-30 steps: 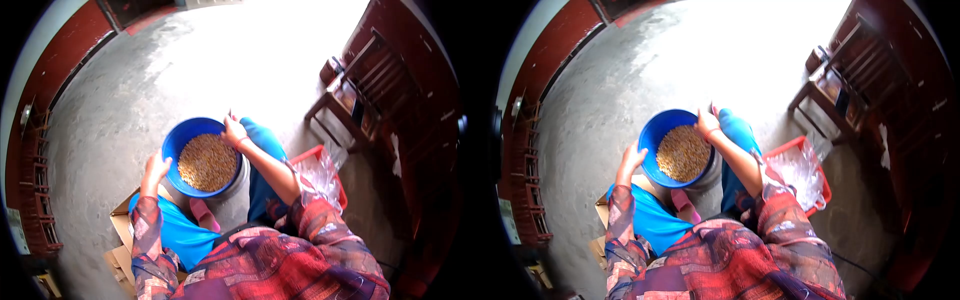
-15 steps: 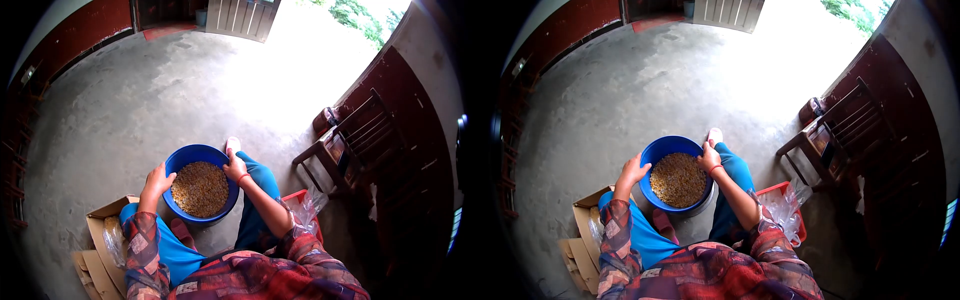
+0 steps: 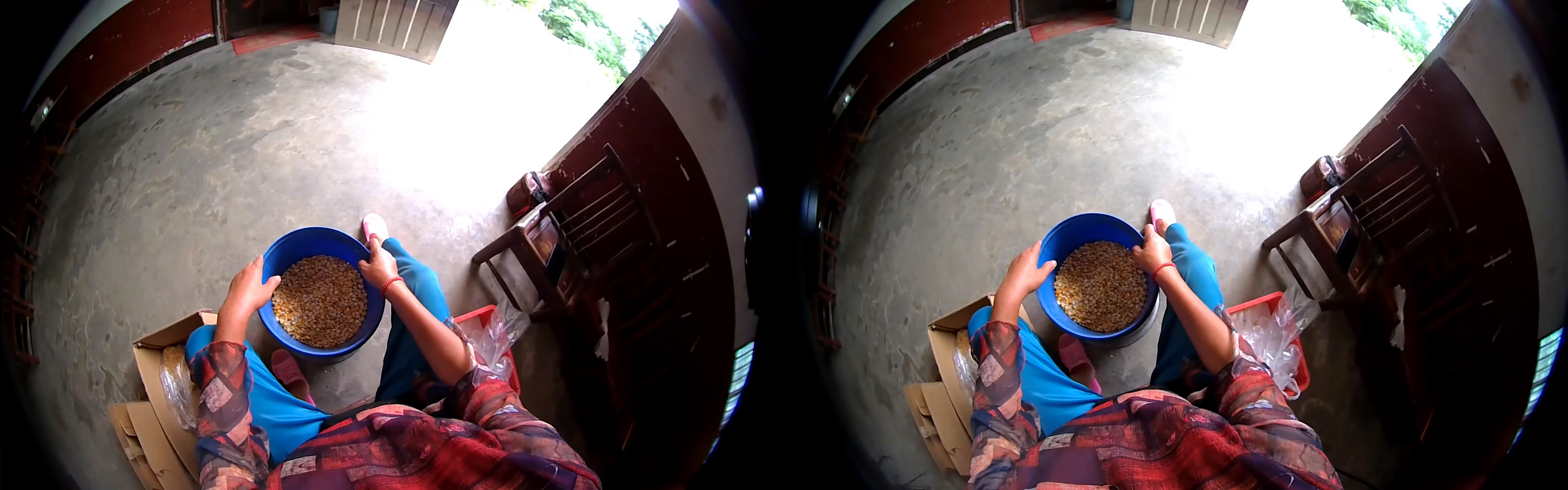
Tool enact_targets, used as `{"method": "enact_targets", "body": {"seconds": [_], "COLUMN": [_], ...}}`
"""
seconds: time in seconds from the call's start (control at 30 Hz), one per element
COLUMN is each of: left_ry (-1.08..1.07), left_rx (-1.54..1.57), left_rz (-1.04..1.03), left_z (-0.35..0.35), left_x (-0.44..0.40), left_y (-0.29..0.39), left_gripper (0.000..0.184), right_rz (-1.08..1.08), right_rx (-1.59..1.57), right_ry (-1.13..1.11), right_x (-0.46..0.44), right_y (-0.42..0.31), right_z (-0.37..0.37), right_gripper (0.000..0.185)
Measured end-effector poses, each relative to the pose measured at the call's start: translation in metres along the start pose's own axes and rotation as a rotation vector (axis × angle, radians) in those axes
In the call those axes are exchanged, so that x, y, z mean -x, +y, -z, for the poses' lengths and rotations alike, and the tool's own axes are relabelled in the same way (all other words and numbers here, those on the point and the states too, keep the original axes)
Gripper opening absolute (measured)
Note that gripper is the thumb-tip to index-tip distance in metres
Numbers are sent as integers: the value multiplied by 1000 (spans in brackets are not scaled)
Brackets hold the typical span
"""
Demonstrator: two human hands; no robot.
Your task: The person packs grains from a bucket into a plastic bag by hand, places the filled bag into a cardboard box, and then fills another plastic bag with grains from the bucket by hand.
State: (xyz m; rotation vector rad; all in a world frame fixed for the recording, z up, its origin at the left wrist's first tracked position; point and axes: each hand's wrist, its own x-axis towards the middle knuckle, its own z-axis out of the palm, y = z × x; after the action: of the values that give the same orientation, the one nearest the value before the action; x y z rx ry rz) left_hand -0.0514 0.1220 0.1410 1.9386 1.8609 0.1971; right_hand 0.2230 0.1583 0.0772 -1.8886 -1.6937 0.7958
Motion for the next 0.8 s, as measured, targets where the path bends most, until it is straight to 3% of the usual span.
{"method": "enact_targets", "body": {"seconds": [0.43, 0.8], "left_ry": [4, 11], "left_rx": [18, 25], "left_rz": [-39, -58], "left_z": [0, 2], "left_x": [3, 5], "left_y": [-3, -1], "left_gripper": [65, 65], "right_rz": [55, -34], "right_rx": [13, -22], "right_ry": [72, 38], "right_x": [-1, 1], "right_y": [7, 4], "right_z": [-6, -4], "right_gripper": [28, 28]}}
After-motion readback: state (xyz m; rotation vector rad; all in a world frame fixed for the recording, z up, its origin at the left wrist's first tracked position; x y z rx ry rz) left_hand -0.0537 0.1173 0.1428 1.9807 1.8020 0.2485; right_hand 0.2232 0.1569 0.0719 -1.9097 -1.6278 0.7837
